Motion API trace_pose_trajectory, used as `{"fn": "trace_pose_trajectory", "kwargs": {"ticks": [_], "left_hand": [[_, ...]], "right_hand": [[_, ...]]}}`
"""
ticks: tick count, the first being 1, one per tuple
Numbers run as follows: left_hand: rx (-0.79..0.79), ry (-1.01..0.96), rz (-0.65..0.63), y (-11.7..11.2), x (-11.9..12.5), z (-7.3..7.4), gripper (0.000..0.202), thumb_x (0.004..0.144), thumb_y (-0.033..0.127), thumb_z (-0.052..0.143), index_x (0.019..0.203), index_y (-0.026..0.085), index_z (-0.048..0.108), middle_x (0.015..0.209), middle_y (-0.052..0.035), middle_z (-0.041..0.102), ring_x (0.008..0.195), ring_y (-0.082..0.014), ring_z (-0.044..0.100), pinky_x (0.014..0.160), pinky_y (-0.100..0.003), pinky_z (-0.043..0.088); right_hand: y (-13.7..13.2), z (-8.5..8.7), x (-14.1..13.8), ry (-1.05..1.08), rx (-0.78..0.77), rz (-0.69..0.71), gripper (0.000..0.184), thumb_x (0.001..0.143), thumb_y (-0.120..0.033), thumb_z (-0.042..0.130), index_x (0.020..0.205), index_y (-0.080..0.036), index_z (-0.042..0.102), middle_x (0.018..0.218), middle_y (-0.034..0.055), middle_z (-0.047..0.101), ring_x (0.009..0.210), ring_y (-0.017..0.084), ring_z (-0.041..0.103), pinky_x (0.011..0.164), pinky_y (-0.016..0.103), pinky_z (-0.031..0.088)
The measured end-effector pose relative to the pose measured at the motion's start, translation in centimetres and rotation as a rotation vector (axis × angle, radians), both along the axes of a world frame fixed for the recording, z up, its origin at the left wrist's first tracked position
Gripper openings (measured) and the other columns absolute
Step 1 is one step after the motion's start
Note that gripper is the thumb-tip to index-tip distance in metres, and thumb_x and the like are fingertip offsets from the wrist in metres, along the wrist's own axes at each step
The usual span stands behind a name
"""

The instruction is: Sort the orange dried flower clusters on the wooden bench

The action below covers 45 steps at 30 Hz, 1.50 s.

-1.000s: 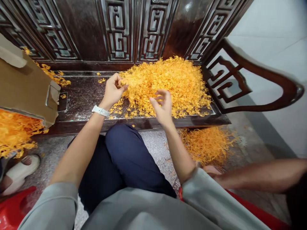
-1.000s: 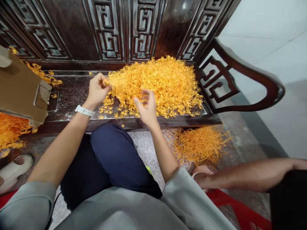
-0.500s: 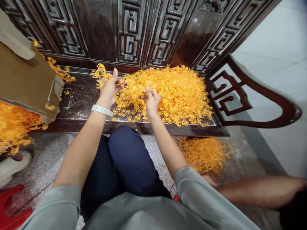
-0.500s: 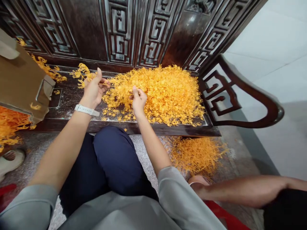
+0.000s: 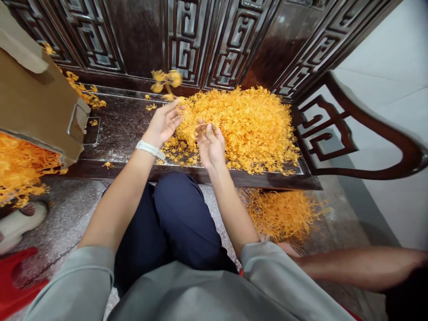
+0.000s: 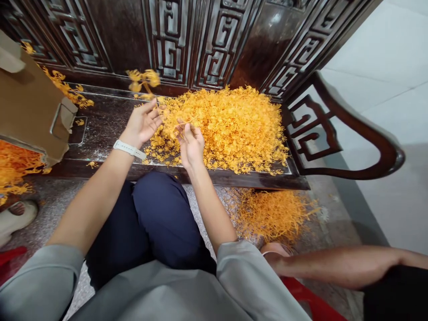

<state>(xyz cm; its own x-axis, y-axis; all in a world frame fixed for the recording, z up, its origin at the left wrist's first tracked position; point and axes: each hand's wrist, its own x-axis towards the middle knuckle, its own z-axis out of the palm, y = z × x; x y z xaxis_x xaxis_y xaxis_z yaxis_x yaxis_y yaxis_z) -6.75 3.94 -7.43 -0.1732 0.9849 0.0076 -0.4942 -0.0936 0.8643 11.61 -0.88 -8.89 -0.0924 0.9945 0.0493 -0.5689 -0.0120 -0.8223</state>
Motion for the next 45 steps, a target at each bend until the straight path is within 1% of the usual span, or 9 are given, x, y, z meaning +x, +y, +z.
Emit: {"fn": "trace_pose_trajectory", "kwargs": {"ticks": [4, 8, 15, 19, 28, 32, 38, 42, 45], "left_hand": [[0.081, 0.104, -0.133, -0.5, 2.5, -1.0, 0.055, 0.075, 0.023, 0.092, 0.122, 0.021, 0.064, 0.119, -0.0097, 0.074, 0.119, -0.0254, 0.072, 0.107, -0.040, 0.055], [0.102, 0.347, -0.208, -0.9, 3.8, -1.4, 0.046, 0.090, 0.036, 0.083, 0.130, 0.024, 0.065, 0.120, -0.0104, 0.074, 0.111, -0.0244, 0.073, 0.092, -0.038, 0.059], [0.256, 0.612, 0.006, -0.1, 3.7, -1.2, 0.035, 0.075, 0.010, 0.082, 0.107, 0.019, 0.070, 0.094, -0.0054, 0.073, 0.088, -0.0179, 0.069, 0.080, -0.032, 0.056], [0.389, 0.729, 0.145, 0.3, 2.9, -0.9, 0.021, 0.078, 0.008, 0.077, 0.094, 0.020, 0.069, 0.090, -0.0038, 0.070, 0.079, -0.0156, 0.064, 0.071, -0.029, 0.050], [0.389, 0.718, 0.371, 1.6, 1.9, -1.2, 0.022, 0.085, 0.024, 0.077, 0.082, 0.024, 0.055, 0.078, -0.0022, 0.057, 0.069, -0.0176, 0.049, 0.069, -0.034, 0.045], [0.323, 0.717, 0.217, 0.0, 2.5, -0.3, 0.018, 0.085, 0.030, 0.077, 0.093, 0.024, 0.061, 0.089, -0.0049, 0.063, 0.081, -0.0204, 0.058, 0.080, -0.037, 0.051], [0.495, 0.948, 0.212, -5.2, 5.8, 3.3, 0.040, 0.095, 0.052, 0.074, 0.124, 0.025, 0.068, 0.140, -0.0113, 0.066, 0.139, -0.0347, 0.053, 0.122, -0.051, 0.037], [0.544, 1.092, 0.071, -5.7, 6.9, 3.1, 0.029, 0.093, 0.033, 0.076, 0.119, 0.023, 0.070, 0.128, -0.0105, 0.073, 0.125, -0.0328, 0.063, 0.114, -0.047, 0.042], [0.531, 1.137, 0.133, -5.1, 5.9, 2.3, 0.013, 0.088, 0.020, 0.072, 0.101, 0.022, 0.070, 0.103, -0.0075, 0.074, 0.102, -0.0291, 0.067, 0.098, -0.043, 0.047]], "right_hand": [[0.5, 1.1, -0.3, 0.073, -0.025, -0.022, 0.031, 0.092, -0.049, 0.077, 0.099, -0.027, 0.055, 0.122, 0.0068, 0.075, 0.119, 0.024, 0.071, 0.098, 0.045, 0.061], [1.9, 2.4, 0.5, 0.164, -0.050, -0.091, 0.027, 0.096, -0.045, 0.075, 0.092, -0.026, 0.056, 0.104, 0.0046, 0.073, 0.111, 0.022, 0.073, 0.101, 0.046, 0.060], [4.4, 4.5, 4.6, 0.348, -0.049, -0.118, 0.025, 0.103, -0.030, 0.064, 0.081, -0.024, 0.058, 0.081, -0.0017, 0.066, 0.093, 0.015, 0.072, 0.093, 0.038, 0.062], [5.1, 4.6, 6.1, 0.374, -0.011, -0.184, 0.022, 0.101, -0.028, 0.067, 0.082, -0.024, 0.056, 0.077, -0.0043, 0.064, 0.083, 0.012, 0.069, 0.083, 0.033, 0.061], [5.1, 4.4, 6.0, 0.320, -0.050, -0.176, 0.019, 0.096, -0.010, 0.052, 0.090, -0.026, 0.043, 0.069, -0.0083, 0.044, 0.057, 0.010, 0.045, 0.061, 0.026, 0.048], [5.4, 3.7, 5.8, 0.184, 0.048, -0.133, 0.013, 0.094, -0.033, 0.061, 0.098, -0.029, 0.050, 0.072, -0.0053, 0.046, 0.061, 0.014, 0.044, 0.064, 0.032, 0.049], [3.9, 6.4, 5.5, -0.087, 0.144, -0.045, 0.066, 0.090, -0.091, 0.047, 0.107, -0.029, 0.064, 0.084, 0.0025, 0.056, 0.079, 0.020, 0.058, 0.077, 0.040, 0.054], [2.0, 9.0, 4.9, -0.202, 0.193, -0.043, 0.078, 0.087, -0.101, 0.035, 0.094, -0.028, 0.063, 0.081, 0.0031, 0.056, 0.073, 0.019, 0.057, 0.072, 0.038, 0.053], [1.7, 9.8, 5.2, -0.218, 0.245, -0.041, 0.076, 0.088, -0.100, 0.035, 0.083, -0.028, 0.058, 0.075, 0.0019, 0.053, 0.060, 0.016, 0.045, 0.062, 0.036, 0.048]]}}
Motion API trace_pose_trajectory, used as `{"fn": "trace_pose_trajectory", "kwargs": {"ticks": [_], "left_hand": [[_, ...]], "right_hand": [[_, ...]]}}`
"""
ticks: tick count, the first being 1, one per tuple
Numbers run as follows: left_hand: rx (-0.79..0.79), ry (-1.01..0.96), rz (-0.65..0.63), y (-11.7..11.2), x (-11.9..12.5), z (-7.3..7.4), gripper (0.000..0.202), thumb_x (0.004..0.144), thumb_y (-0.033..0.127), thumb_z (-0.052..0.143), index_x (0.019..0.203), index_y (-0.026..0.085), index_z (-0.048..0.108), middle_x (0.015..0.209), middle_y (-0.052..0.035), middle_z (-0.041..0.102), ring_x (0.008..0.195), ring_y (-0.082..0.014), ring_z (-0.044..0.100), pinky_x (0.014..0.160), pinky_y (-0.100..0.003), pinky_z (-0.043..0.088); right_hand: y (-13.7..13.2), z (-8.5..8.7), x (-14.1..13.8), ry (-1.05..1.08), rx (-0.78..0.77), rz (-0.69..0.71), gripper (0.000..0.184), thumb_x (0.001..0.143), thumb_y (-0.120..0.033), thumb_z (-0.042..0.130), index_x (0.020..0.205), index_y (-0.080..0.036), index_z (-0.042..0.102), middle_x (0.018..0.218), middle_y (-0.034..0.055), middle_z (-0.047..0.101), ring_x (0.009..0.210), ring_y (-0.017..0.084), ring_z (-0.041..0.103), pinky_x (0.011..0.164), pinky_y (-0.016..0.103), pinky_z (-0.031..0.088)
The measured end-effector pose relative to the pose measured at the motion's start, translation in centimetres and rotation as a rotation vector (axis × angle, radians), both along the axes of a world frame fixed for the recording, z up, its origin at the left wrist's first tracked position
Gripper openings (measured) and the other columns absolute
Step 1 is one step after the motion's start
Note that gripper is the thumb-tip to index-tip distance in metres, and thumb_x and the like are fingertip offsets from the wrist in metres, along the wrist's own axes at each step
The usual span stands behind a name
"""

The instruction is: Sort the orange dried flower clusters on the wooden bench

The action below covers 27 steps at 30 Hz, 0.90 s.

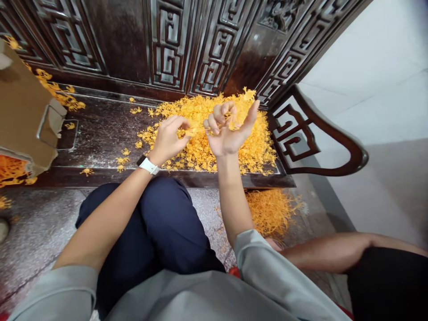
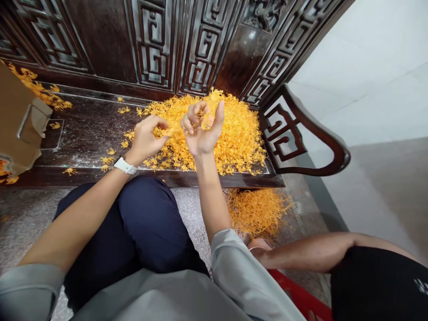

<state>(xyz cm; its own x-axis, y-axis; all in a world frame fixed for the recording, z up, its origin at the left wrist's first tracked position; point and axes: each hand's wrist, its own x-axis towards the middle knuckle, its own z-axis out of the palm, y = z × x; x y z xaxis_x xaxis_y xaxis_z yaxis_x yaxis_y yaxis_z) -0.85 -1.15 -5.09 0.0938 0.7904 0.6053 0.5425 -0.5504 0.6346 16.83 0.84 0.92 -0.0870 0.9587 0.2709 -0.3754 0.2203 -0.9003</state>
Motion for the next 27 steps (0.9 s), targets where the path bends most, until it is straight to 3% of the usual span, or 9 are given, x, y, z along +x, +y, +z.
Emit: {"fn": "trace_pose_trajectory", "kwargs": {"ticks": [3, 8, 12, 17, 21, 23, 25, 27], "left_hand": [[0.037, 0.110, 0.078, 0.3, -1.3, 0.0, 0.020, 0.085, 0.020, 0.073, 0.104, 0.023, 0.072, 0.099, -0.0074, 0.074, 0.100, -0.0304, 0.065, 0.097, -0.045, 0.046], [0.008, 0.277, 0.013, 0.1, -1.6, 0.3, 0.042, 0.086, 0.018, 0.068, 0.128, 0.024, 0.073, 0.115, -0.0096, 0.077, 0.104, -0.0328, 0.064, 0.098, -0.047, 0.046], [-0.029, 0.204, 0.090, -0.2, -0.8, -0.2, 0.063, 0.081, 0.021, 0.072, 0.144, 0.020, 0.064, 0.096, -0.0097, 0.071, 0.086, -0.0297, 0.062, 0.088, -0.044, 0.048], [0.010, 0.235, 0.036, -0.2, -0.4, -0.4, 0.036, 0.078, 0.025, 0.071, 0.113, 0.023, 0.078, 0.082, -0.0085, 0.069, 0.084, -0.0304, 0.062, 0.088, -0.046, 0.048], [-0.117, 0.353, -0.053, 0.2, -0.7, -0.4, 0.023, 0.082, 0.029, 0.065, 0.099, 0.026, 0.081, 0.069, -0.0049, 0.065, 0.069, -0.0262, 0.058, 0.078, -0.042, 0.047], [-0.184, 0.359, -0.067, 0.3, -0.9, -0.2, 0.012, 0.084, 0.031, 0.064, 0.080, 0.025, 0.073, 0.065, -0.0037, 0.060, 0.062, -0.0223, 0.051, 0.072, -0.039, 0.044], [-0.211, 0.292, -0.057, 0.3, -1.0, 0.1, 0.025, 0.085, 0.033, 0.063, 0.064, 0.024, 0.055, 0.063, -0.0027, 0.054, 0.059, -0.0196, 0.045, 0.069, -0.038, 0.042], [-0.249, 0.137, -0.065, 0.3, -1.1, 0.6, 0.033, 0.086, 0.035, 0.063, 0.061, 0.024, 0.044, 0.063, -0.0022, 0.051, 0.060, -0.0190, 0.044, 0.069, -0.039, 0.043]], "right_hand": [[0.9, 0.1, 1.0, 0.021, 0.018, -0.072, 0.071, 0.091, -0.095, 0.039, 0.082, -0.028, 0.059, 0.069, -0.0003, 0.048, 0.053, 0.013, 0.040, 0.057, 0.033, 0.044], [3.2, -0.1, 2.4, 0.110, 0.043, -0.142, 0.059, 0.097, -0.082, 0.047, 0.079, -0.027, 0.059, 0.064, -0.0035, 0.041, 0.047, 0.010, 0.033, 0.051, 0.030, 0.039], [4.2, -0.3, 2.4, 0.056, 0.062, -0.188, 0.056, 0.099, -0.078, 0.048, 0.079, -0.028, 0.061, 0.062, -0.0046, 0.039, 0.044, 0.009, 0.032, 0.051, 0.029, 0.041], [4.7, -0.5, 2.3, 0.027, 0.075, -0.247, 0.054, 0.099, -0.077, 0.048, 0.080, -0.028, 0.061, 0.059, -0.0061, 0.033, 0.042, 0.009, 0.029, 0.049, 0.028, 0.040], [4.0, 0.1, 2.3, 0.000, 0.047, -0.242, 0.052, 0.100, -0.076, 0.052, 0.084, -0.028, 0.063, 0.059, -0.0063, 0.034, 0.042, 0.009, 0.032, 0.047, 0.028, 0.040], [3.1, 0.8, 2.3, -0.008, 0.047, -0.241, 0.052, 0.100, -0.076, 0.052, 0.087, -0.027, 0.064, 0.062, -0.0052, 0.038, 0.045, 0.009, 0.041, 0.049, 0.027, 0.043], [2.1, 1.8, 2.3, 0.006, 0.085, -0.215, 0.052, 0.099, -0.077, 0.054, 0.093, -0.027, 0.066, 0.069, -0.0030, 0.049, 0.056, 0.010, 0.056, 0.056, 0.027, 0.050], [1.5, 2.7, 2.3, 0.021, 0.125, -0.155, 0.055, 0.096, -0.081, 0.056, 0.104, -0.028, 0.069, 0.085, 0.0000, 0.063, 0.079, 0.014, 0.070, 0.069, 0.028, 0.057]]}}
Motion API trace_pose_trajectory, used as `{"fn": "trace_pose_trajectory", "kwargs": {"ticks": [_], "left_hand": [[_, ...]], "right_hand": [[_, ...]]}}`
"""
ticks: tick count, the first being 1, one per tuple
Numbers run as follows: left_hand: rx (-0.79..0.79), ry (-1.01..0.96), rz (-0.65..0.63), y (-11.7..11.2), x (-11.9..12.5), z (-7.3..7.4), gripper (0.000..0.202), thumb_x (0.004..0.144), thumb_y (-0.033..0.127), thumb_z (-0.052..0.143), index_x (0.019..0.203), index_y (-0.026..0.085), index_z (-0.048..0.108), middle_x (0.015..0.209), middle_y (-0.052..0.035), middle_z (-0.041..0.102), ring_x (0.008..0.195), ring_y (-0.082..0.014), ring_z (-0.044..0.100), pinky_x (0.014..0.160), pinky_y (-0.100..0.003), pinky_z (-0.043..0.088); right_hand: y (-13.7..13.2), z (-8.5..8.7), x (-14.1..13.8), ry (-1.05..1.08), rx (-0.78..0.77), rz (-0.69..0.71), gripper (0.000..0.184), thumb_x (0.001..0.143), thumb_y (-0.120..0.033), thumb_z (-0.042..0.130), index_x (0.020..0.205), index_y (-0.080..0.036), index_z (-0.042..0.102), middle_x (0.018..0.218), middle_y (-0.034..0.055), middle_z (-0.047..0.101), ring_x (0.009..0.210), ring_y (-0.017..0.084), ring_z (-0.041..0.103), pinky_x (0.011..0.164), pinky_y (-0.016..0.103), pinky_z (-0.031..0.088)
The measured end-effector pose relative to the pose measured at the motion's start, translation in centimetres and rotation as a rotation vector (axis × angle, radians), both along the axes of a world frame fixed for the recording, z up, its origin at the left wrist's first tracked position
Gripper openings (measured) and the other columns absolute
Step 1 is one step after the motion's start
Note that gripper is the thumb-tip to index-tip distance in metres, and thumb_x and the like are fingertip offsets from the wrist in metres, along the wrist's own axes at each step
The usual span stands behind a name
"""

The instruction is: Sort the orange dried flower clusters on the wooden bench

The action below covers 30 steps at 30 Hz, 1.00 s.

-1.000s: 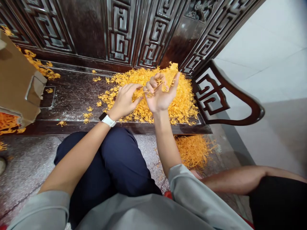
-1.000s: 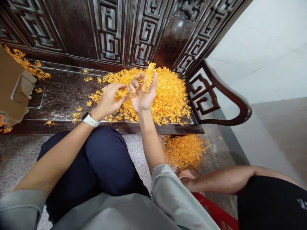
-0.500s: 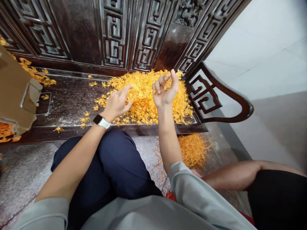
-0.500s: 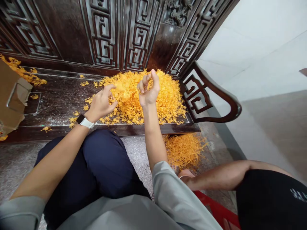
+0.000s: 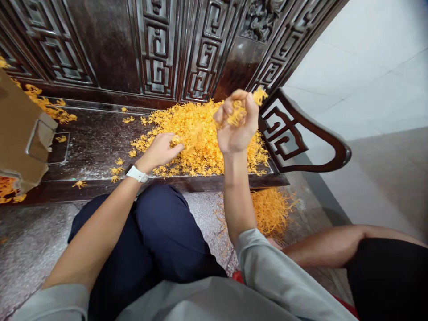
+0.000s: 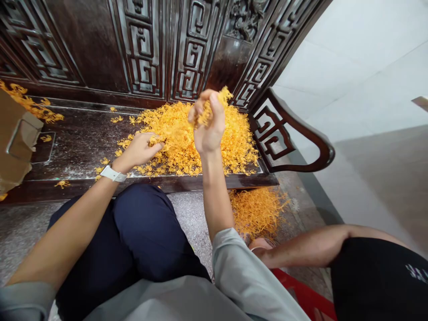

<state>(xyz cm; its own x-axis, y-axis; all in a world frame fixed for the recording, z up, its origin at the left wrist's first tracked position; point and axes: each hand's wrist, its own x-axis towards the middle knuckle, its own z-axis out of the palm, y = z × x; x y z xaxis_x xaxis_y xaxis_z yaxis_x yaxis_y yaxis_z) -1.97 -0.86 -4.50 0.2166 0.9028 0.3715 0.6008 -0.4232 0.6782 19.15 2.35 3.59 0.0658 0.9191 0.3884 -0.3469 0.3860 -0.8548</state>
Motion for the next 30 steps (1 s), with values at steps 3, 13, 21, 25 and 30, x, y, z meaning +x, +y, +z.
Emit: {"fn": "trace_pose_trajectory", "kwargs": {"ticks": [3, 13, 21, 25, 30], "left_hand": [[-0.143, -0.353, -0.079, 0.1, -0.1, 0.6, 0.025, 0.085, 0.038, 0.061, 0.066, 0.023, 0.056, 0.070, -0.0044, 0.062, 0.070, -0.0219, 0.057, 0.078, -0.040, 0.050], [-0.333, -0.592, -0.189, 0.3, -0.7, 1.3, 0.009, 0.072, 0.032, 0.071, 0.069, 0.024, 0.075, 0.079, -0.0039, 0.073, 0.082, -0.0254, 0.066, 0.085, -0.040, 0.057], [-0.476, -0.479, -0.207, 0.3, -4.4, 1.7, 0.024, 0.083, 0.049, 0.082, 0.095, 0.030, 0.087, 0.107, -0.0074, 0.081, 0.110, -0.0319, 0.071, 0.104, -0.043, 0.054], [-0.535, -0.734, -0.096, 0.5, -6.2, 1.9, 0.049, 0.081, 0.070, 0.083, 0.106, 0.028, 0.085, 0.124, -0.0108, 0.078, 0.119, -0.0324, 0.069, 0.092, -0.039, 0.061], [-0.390, -0.694, -0.051, 0.2, -3.8, 2.3, 0.053, 0.079, 0.068, 0.088, 0.104, 0.023, 0.082, 0.112, -0.0098, 0.078, 0.100, -0.0247, 0.071, 0.081, -0.030, 0.059]], "right_hand": [[0.1, 0.3, 0.2, -0.029, -0.015, 0.118, 0.073, 0.088, -0.090, 0.058, 0.126, -0.029, 0.068, 0.118, 0.0042, 0.071, 0.117, 0.023, 0.072, 0.088, 0.039, 0.060], [0.0, -5.8, -3.2, -0.254, -0.304, 0.399, 0.076, 0.069, -0.041, 0.099, 0.136, -0.025, 0.068, 0.111, 0.0065, 0.076, 0.098, 0.021, 0.071, 0.091, 0.041, 0.062], [0.9, -6.4, -3.3, -0.031, -0.304, 0.243, 0.041, 0.064, -0.046, 0.098, 0.090, -0.023, 0.077, 0.092, 0.0010, 0.073, 0.073, 0.012, 0.056, 0.072, 0.031, 0.053], [0.6, -5.3, -2.0, -0.176, -0.130, 0.110, 0.036, 0.074, -0.051, 0.093, 0.091, -0.024, 0.078, 0.091, 0.0014, 0.074, 0.074, 0.013, 0.055, 0.072, 0.032, 0.050], [-1.0, -5.1, -2.9, -0.270, 0.016, -0.063, 0.028, 0.089, -0.050, 0.081, 0.094, -0.024, 0.071, 0.091, 0.0018, 0.071, 0.073, 0.014, 0.053, 0.072, 0.033, 0.046]]}}
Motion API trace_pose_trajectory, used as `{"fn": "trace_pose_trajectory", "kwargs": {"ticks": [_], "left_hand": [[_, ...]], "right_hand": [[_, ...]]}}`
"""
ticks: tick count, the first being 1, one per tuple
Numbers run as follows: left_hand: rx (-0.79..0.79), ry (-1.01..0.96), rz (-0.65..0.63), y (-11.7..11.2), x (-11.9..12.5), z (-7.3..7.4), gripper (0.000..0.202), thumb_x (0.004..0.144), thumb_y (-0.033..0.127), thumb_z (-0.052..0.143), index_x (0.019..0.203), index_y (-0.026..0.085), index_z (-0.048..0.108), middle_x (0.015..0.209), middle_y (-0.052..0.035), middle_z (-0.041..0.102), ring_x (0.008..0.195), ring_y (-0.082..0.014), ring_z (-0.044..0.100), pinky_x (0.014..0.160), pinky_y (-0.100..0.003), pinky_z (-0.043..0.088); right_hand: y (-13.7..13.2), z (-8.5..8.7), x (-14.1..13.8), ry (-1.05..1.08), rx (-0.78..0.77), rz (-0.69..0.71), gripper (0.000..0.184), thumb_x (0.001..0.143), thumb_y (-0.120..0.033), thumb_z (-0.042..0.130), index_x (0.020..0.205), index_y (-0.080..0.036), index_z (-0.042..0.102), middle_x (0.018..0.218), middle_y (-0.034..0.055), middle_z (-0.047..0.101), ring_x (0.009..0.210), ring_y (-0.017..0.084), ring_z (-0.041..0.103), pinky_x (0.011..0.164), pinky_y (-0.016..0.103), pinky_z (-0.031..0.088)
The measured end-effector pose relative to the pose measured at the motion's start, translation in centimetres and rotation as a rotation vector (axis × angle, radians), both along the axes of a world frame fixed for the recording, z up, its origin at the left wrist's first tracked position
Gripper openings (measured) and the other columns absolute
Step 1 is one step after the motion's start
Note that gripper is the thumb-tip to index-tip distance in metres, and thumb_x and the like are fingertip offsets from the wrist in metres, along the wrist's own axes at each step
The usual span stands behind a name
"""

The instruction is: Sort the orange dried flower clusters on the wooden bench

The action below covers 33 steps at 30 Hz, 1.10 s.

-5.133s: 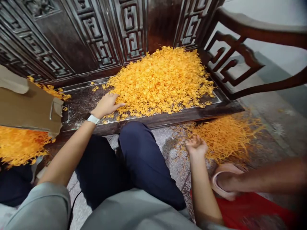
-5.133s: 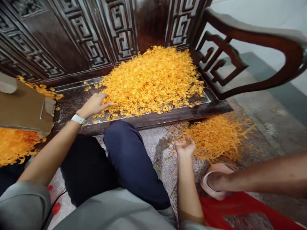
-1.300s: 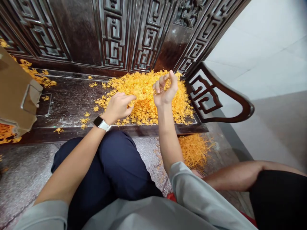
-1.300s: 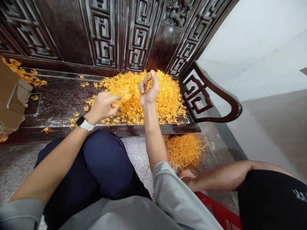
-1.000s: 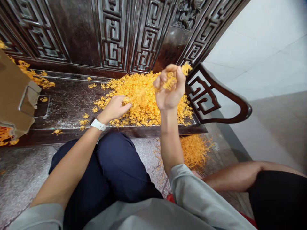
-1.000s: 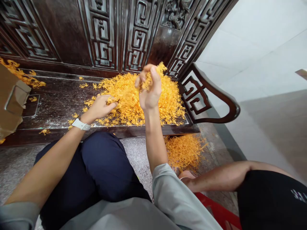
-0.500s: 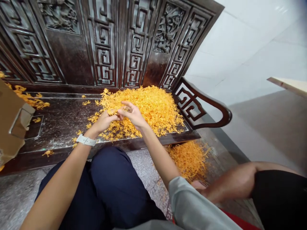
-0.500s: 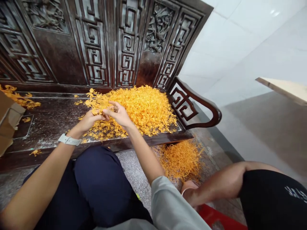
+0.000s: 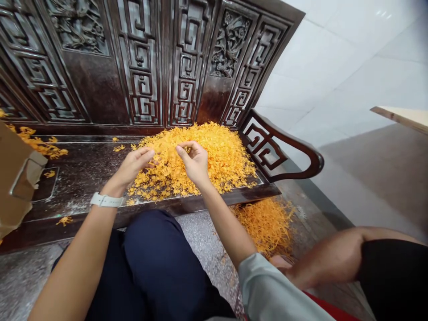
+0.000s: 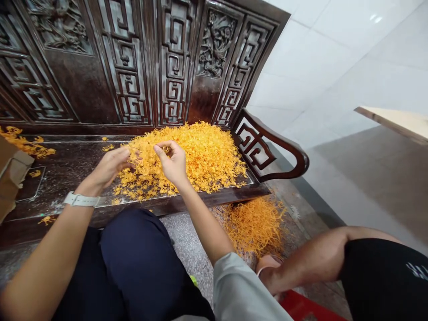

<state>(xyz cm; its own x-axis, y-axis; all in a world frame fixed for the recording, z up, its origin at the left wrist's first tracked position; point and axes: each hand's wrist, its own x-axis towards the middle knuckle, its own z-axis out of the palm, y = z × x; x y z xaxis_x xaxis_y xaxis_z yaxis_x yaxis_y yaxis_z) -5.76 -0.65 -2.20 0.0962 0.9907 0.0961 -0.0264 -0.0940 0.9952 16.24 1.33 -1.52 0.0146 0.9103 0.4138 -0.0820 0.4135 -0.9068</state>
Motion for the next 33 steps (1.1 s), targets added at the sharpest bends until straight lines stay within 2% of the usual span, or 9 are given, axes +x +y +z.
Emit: {"fn": "trace_pose_trajectory", "kwargs": {"ticks": [3, 6, 9, 13, 17, 20, 24, 28, 33], "left_hand": [[0.067, -0.022, -0.015, -0.2, 2.7, -0.4, 0.059, 0.074, 0.065, 0.093, 0.107, 0.018, 0.080, 0.104, -0.0107, 0.078, 0.095, -0.0245, 0.072, 0.081, -0.031, 0.058], [0.117, -0.094, 0.167, 0.4, 3.7, -1.3, 0.056, 0.075, 0.066, 0.091, 0.095, 0.016, 0.077, 0.092, -0.0084, 0.077, 0.081, -0.0206, 0.069, 0.078, -0.031, 0.056], [0.162, -0.024, 0.338, 1.1, 2.6, -1.9, 0.046, 0.079, 0.061, 0.086, 0.083, 0.017, 0.075, 0.081, -0.0056, 0.074, 0.072, -0.0190, 0.065, 0.072, -0.031, 0.053], [0.223, 0.290, 0.180, 1.1, -0.2, -1.4, 0.039, 0.082, 0.054, 0.084, 0.074, 0.016, 0.078, 0.073, -0.0072, 0.074, 0.067, -0.0194, 0.063, 0.064, -0.030, 0.047], [0.195, 0.105, 0.262, 1.0, -1.2, -0.9, 0.047, 0.076, 0.061, 0.090, 0.074, 0.016, 0.078, 0.069, -0.0074, 0.071, 0.063, -0.0198, 0.064, 0.063, -0.030, 0.050], [0.222, -0.104, 0.348, 1.5, -0.6, -0.9, 0.042, 0.077, 0.057, 0.092, 0.075, 0.017, 0.078, 0.075, -0.0072, 0.072, 0.073, -0.0203, 0.068, 0.073, -0.031, 0.056], [0.360, -0.176, 0.471, 2.4, -0.1, -1.3, 0.027, 0.086, 0.043, 0.086, 0.076, 0.018, 0.079, 0.083, -0.0061, 0.074, 0.085, -0.0179, 0.069, 0.084, -0.027, 0.056], [0.341, -0.263, 0.502, 2.8, -0.1, -1.7, 0.027, 0.087, 0.040, 0.086, 0.076, 0.017, 0.077, 0.078, -0.0043, 0.071, 0.066, -0.0125, 0.060, 0.062, -0.023, 0.050], [0.270, -0.213, 0.465, 2.8, 0.6, -2.0, 0.033, 0.085, 0.041, 0.087, 0.071, 0.016, 0.070, 0.076, -0.0040, 0.068, 0.053, -0.0098, 0.051, 0.045, -0.021, 0.042]], "right_hand": [[-0.9, -0.8, -1.3, -0.032, 0.070, -0.105, 0.028, 0.094, -0.050, 0.075, 0.097, -0.023, 0.066, 0.095, 0.0026, 0.069, 0.084, 0.015, 0.060, 0.081, 0.034, 0.049], [-1.5, -1.4, -1.8, -0.094, 0.060, -0.093, 0.029, 0.096, -0.050, 0.072, 0.098, -0.023, 0.064, 0.095, 0.0024, 0.069, 0.082, 0.014, 0.060, 0.079, 0.033, 0.049], [-1.7, -1.3, -0.9, -0.157, 0.070, -0.054, 0.026, 0.095, -0.047, 0.073, 0.094, -0.022, 0.065, 0.089, 0.0013, 0.067, 0.075, 0.014, 0.056, 0.073, 0.032, 0.047], [-0.4, -0.7, 2.2, -0.190, 0.139, -0.207, 0.025, 0.091, -0.044, 0.075, 0.091, -0.022, 0.064, 0.088, 0.0019, 0.067, 0.077, 0.015, 0.057, 0.072, 0.032, 0.046], [1.7, -0.3, 5.5, -0.160, 0.154, -0.394, 0.031, 0.087, -0.048, 0.077, 0.088, -0.021, 0.062, 0.080, 0.0001, 0.061, 0.067, 0.013, 0.048, 0.065, 0.031, 0.039], [2.5, -0.6, 6.5, -0.195, 0.114, -0.345, 0.032, 0.085, -0.050, 0.077, 0.090, -0.021, 0.063, 0.078, -0.0009, 0.058, 0.065, 0.012, 0.044, 0.062, 0.031, 0.036], [1.7, -1.9, 5.9, -0.225, 0.033, -0.248, 0.030, 0.086, -0.048, 0.075, 0.093, -0.021, 0.064, 0.077, -0.0014, 0.056, 0.064, 0.012, 0.042, 0.062, 0.031, 0.035], [0.0, -3.2, 4.8, -0.205, -0.025, -0.091, 0.029, 0.094, -0.049, 0.071, 0.102, -0.021, 0.069, 0.078, -0.0016, 0.054, 0.063, 0.012, 0.041, 0.062, 0.031, 0.032], [-1.4, -4.0, 3.8, -0.123, -0.164, 0.059, 0.041, 0.095, -0.063, 0.067, 0.088, -0.022, 0.067, 0.072, -0.0026, 0.048, 0.066, 0.013, 0.045, 0.066, 0.030, 0.036]]}}
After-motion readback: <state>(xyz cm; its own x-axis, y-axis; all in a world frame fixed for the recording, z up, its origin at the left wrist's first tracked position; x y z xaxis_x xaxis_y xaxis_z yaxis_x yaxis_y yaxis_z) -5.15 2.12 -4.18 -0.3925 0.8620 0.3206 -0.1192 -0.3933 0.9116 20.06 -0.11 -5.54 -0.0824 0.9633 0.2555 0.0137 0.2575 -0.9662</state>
